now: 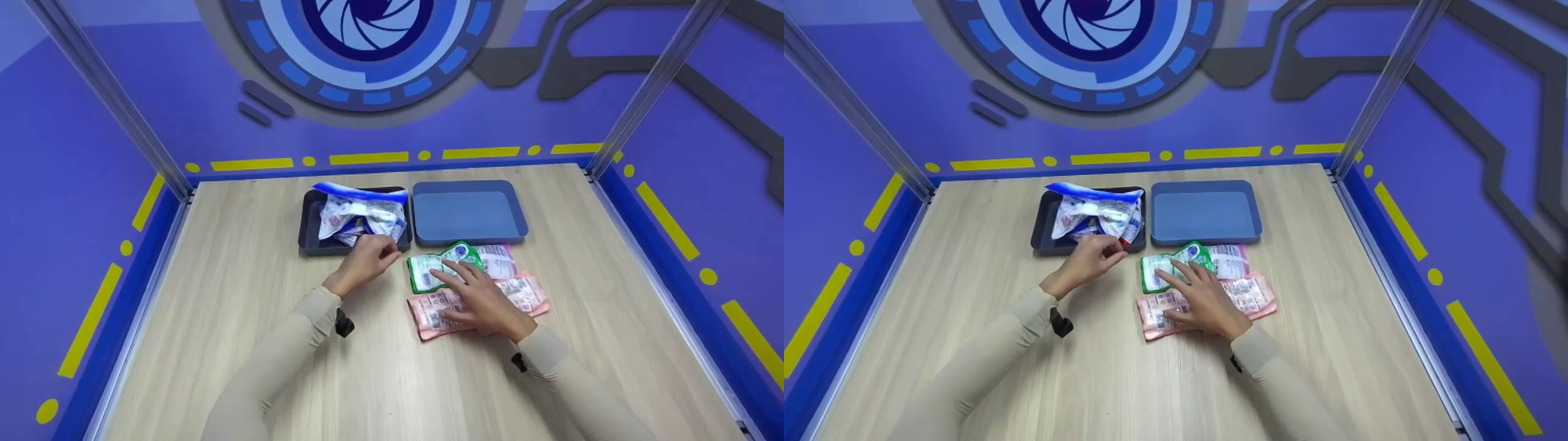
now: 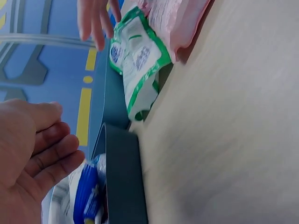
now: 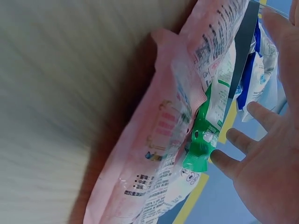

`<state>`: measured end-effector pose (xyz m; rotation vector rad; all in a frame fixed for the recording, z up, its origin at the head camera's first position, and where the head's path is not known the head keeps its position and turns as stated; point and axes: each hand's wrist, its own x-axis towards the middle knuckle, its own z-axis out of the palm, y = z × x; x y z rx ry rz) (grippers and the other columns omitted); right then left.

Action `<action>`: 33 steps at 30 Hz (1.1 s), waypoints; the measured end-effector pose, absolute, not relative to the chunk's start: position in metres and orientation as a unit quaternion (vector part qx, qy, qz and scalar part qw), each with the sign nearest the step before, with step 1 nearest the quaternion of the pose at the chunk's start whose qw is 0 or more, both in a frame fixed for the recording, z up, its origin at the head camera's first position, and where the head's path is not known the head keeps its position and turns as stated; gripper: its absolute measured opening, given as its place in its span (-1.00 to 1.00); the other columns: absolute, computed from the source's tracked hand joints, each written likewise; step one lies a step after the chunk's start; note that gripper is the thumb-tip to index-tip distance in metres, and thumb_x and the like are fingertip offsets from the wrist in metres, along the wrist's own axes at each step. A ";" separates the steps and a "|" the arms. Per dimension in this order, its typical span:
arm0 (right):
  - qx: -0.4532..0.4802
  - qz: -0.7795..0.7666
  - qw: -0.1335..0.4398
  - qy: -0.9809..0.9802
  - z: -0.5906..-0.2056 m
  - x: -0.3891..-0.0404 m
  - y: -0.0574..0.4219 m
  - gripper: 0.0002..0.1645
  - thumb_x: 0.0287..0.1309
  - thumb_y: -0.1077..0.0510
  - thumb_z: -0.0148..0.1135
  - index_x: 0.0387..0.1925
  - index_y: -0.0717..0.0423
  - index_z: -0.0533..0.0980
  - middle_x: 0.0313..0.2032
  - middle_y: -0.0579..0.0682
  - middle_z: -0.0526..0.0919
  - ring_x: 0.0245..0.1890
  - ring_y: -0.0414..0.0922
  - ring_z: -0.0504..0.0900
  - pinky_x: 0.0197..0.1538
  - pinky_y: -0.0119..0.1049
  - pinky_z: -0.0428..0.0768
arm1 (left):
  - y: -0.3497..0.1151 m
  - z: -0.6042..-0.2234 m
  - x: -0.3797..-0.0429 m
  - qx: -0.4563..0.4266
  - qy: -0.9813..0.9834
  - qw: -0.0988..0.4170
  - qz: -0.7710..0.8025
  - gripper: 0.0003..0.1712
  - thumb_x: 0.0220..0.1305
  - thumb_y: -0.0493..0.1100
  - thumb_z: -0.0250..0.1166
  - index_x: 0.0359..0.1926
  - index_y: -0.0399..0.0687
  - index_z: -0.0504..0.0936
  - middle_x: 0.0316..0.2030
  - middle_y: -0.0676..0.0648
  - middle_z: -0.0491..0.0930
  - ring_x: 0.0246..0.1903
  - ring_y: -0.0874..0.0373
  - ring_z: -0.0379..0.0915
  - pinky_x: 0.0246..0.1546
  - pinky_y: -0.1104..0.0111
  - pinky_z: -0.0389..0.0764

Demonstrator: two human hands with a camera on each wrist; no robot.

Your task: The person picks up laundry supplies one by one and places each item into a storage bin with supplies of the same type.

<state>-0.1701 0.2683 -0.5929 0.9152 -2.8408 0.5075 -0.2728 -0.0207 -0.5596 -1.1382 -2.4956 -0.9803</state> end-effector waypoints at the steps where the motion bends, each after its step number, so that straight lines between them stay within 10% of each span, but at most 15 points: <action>1: 0.305 0.170 0.061 -0.935 -0.594 -0.170 0.268 0.05 0.16 -0.32 0.43 0.59 -0.32 0.18 0.53 0.11 0.24 0.43 0.30 0.28 0.37 0.35 0.29 | -0.017 -0.560 -0.273 -0.392 -0.849 0.119 -0.333 -0.90 0.29 -0.30 0.41 -0.39 -0.17 0.70 -0.48 -0.04 0.65 -0.48 0.13 0.55 -0.42 0.30 0.59; 15: 0.313 0.176 0.051 -0.932 -0.599 -0.162 0.268 0.06 0.13 -0.30 0.46 0.58 -0.23 0.22 0.53 0.14 0.24 0.44 0.28 0.27 0.38 0.34 0.30 | 0.024 -0.561 -0.282 -0.435 -0.833 0.115 -0.321 -0.95 0.31 -0.31 0.38 -0.28 -0.19 0.65 -0.35 -0.11 0.63 -0.34 0.07 0.56 -0.28 0.30 0.63; 33: 0.335 0.167 0.066 -0.925 -0.608 -0.152 0.262 0.07 0.09 -0.35 0.47 0.56 -0.23 0.26 0.50 0.09 0.30 0.46 0.33 0.23 0.35 0.41 0.28 | 0.050 -0.558 -0.299 -0.404 -0.889 0.077 -0.202 -0.30 0.42 0.27 0.25 0.40 0.01 0.46 0.44 -0.19 0.35 0.40 -0.13 0.32 0.35 0.02 0.44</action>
